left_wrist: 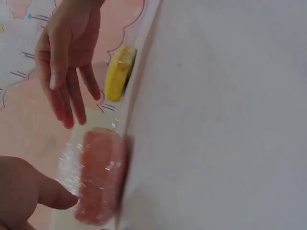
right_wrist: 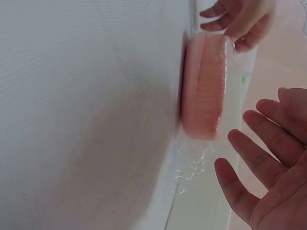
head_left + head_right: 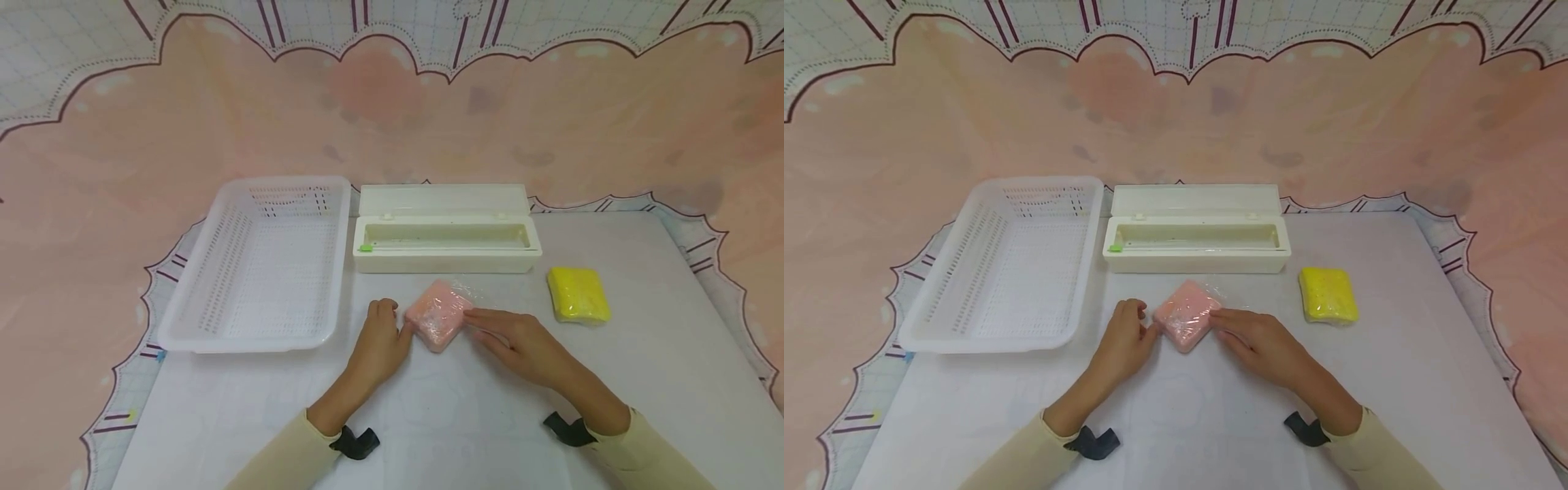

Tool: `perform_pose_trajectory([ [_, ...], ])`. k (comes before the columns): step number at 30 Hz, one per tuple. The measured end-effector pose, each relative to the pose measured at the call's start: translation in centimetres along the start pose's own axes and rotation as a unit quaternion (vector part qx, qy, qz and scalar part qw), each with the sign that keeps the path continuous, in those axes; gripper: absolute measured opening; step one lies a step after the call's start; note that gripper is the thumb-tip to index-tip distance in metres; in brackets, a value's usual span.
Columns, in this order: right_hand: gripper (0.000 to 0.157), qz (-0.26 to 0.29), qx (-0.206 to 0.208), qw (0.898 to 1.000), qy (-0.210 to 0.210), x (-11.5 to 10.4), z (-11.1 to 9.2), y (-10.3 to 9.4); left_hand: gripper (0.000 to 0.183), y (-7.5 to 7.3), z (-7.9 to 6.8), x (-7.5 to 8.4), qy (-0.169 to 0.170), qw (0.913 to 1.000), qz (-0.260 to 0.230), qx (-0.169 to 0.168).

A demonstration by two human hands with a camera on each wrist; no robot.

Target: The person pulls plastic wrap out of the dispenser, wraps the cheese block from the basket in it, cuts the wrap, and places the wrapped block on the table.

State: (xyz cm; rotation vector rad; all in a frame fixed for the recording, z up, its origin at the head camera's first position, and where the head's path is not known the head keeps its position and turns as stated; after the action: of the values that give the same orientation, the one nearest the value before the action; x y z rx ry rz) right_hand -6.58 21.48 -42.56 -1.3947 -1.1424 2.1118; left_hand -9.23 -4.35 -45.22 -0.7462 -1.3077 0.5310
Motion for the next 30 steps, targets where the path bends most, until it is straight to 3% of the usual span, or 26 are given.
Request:
perform_pose_trajectory([
  [2,0.04,-0.001,0.001,1.0,0.002,-0.1,-0.1,-0.1,0.03,-0.1,-0.4,0.4,-0.018,0.9998,-0.007,-0.004],
  [6,0.04,0.001,0.007,1.0,-0.007,-0.1,-0.1,0.0,0.031,0.3,-0.7,0.8,-0.012,0.9998,-0.012,-0.013],
  [13,0.038,0.005,0.011,1.0,-0.018,-0.1,0.0,0.3,0.037,1.5,0.4,0.3,-0.003,0.9999,-0.01,0.007],
  [22,0.036,0.001,0.004,1.0,-0.002,-0.2,0.0,0.4,0.042,1.3,1.8,-0.1,0.044,0.999,-0.008,0.002],
  [28,0.037,-0.006,0.007,1.0,0.007,-0.2,-0.3,0.1,0.047,1.0,0.6,0.1,0.003,0.9994,-0.025,-0.025],
  [30,0.038,-0.006,0.011,1.0,0.009,-0.2,-0.4,0.0,0.043,1.0,0.2,0.2,0.007,0.999,-0.032,-0.031],
])
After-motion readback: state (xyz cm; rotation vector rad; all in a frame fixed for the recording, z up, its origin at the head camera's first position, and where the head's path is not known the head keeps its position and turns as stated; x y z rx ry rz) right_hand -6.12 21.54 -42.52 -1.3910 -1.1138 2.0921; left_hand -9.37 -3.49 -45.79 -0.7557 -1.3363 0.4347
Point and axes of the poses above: each hand's wrist, its own z-axis towards the middle knuckle, its own y-axis out of the palm, x = y × z, the point moved 1 cm from there along z, towards the middle knuckle, and after that the axes turned 5 degrees about x, right-handed, at the moved point
